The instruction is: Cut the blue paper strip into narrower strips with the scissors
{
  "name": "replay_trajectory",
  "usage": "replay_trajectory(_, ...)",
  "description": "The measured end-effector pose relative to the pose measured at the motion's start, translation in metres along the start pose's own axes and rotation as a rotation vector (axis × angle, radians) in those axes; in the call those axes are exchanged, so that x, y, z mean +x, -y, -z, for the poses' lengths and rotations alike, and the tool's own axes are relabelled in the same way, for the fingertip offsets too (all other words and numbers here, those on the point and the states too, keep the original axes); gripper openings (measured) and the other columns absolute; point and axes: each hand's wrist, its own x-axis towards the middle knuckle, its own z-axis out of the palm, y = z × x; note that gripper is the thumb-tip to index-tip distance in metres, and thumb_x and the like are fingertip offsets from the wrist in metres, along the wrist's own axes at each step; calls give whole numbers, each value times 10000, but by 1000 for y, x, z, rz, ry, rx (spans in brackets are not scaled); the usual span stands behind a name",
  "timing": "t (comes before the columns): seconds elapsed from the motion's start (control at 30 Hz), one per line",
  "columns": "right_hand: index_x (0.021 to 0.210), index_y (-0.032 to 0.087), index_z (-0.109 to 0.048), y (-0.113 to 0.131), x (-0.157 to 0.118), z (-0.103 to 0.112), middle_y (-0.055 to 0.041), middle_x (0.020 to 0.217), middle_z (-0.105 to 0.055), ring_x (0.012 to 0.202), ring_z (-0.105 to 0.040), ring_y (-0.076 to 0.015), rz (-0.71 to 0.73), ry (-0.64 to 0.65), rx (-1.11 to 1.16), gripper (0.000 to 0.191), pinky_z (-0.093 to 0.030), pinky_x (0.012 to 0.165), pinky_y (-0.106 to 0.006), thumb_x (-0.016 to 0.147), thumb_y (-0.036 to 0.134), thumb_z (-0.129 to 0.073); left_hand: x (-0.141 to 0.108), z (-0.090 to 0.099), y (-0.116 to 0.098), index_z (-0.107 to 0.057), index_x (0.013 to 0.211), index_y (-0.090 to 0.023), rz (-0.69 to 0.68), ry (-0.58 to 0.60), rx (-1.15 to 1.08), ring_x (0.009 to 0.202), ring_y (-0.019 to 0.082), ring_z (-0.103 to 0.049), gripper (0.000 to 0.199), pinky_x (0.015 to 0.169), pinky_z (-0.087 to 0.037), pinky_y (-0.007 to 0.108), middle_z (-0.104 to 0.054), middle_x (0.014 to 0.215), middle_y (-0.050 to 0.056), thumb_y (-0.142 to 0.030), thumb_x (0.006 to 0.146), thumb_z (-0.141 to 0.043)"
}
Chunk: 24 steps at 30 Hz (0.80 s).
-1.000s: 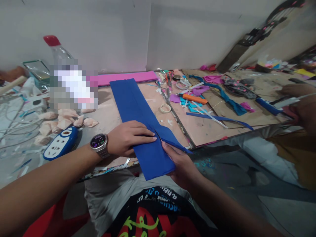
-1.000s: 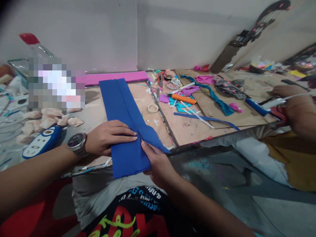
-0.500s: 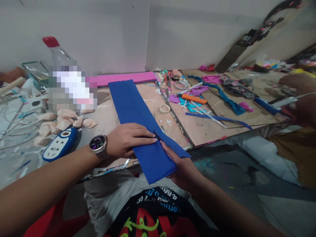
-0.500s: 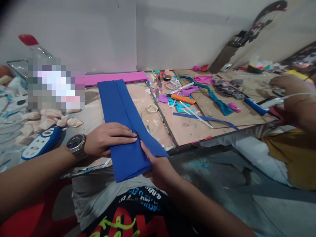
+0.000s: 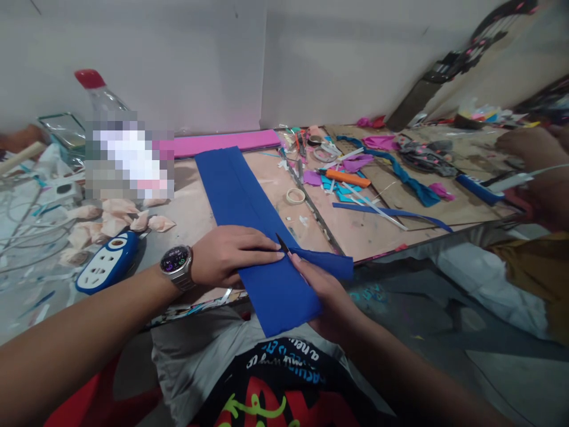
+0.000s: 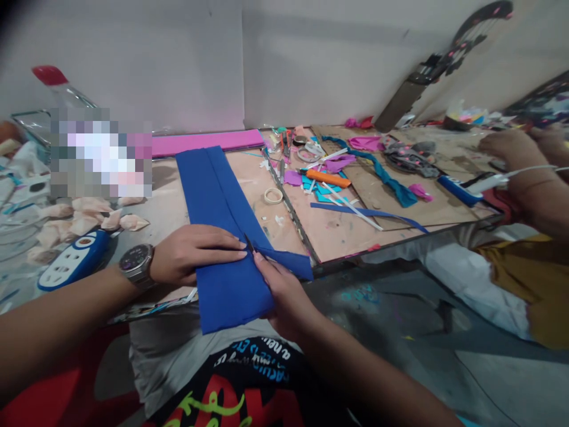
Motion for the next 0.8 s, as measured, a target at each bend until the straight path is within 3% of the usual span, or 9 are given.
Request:
replay_trajectory(0.07, 1126, 229, -754, 1, 0, -2, -61, 963, -761, 768, -675, -215, -9, 3, 52, 407, -525, 629, -294, 837, 515, -771, 1, 0, -1, -556, 1448, -174, -6, -1, -3, 1181, 283, -703, 472, 966, -610, 428, -727, 1285, 175, -387, 1035, -468)
replay_trajectory(0.17, 1130, 265, -776, 2, 0, -5, -46, 1074, -778, 923, -702, -235, -21, 29, 119, 359, -558, 756, -305, 835, 469, -789, 1, -1, -2, -561, 1444, -171, -14, 6, -11, 1185, 285, -699, 477, 962, -611, 433, -723, 1290, 181, -405, 1048, -436)
replay_trajectory(0.3, 1151, 231, -760, 2, -2, -4, -56, 905, -767, 783, -683, -226, -76, 35, 90, 436, -535, 665, -304, 816, 508, -801, 2, 1, -3, -561, 1443, -167, -16, -2, -2, 1188, 279, -698, 467, 982, -603, 427, -724, 1295, 175, -395, 1058, -425)
replay_trajectory(0.43, 998, 181, -727, 1, -4, 2, 4, 664, -621, 567, -529, -142, -166, 17, 75, 430, -421, 511, -243, 776, 536, -826, 2, 1, -3, -547, 1469, -191, -3, -20, 13, 1196, 274, -700, 482, 1013, -592, 432, -726, 1290, 177, -410, 1050, -455)
replay_trajectory(0.53, 989, 183, -726, 0, -4, 3, 13, 659, -601, 524, -478, -121, -186, -1, 67, 422, -382, 470, -227, 773, 531, -826, 2, 0, -3, -549, 1469, -198, -2, -32, -12, 1189, 278, -702, 482, 1002, -598, 447, -727, 1287, 175, -407, 1048, -443)
replay_trajectory(0.67, 1075, 187, -773, 0, -1, -1, -58, 832, -746, 709, -660, -204, -126, -40, 97, 407, -521, 607, -279, 807, 492, -801, 3, 1, -4, -568, 1445, -186, -15, -21, -70, 1195, 283, -693, 470, 990, -599, 437, -723, 1294, 173, -389, 1050, -418)
replay_trajectory(0.8, 1079, 223, -816, 1, 0, -5, -59, 1020, -799, 948, -726, -253, -44, -85, 79, 337, -575, 776, -309, 833, 451, -791, 5, 2, -8, -602, 1397, -142, -26, -2, -112, 1193, 296, -683, 445, 998, -593, 439, -715, 1305, 183, -340, 1037, -432)
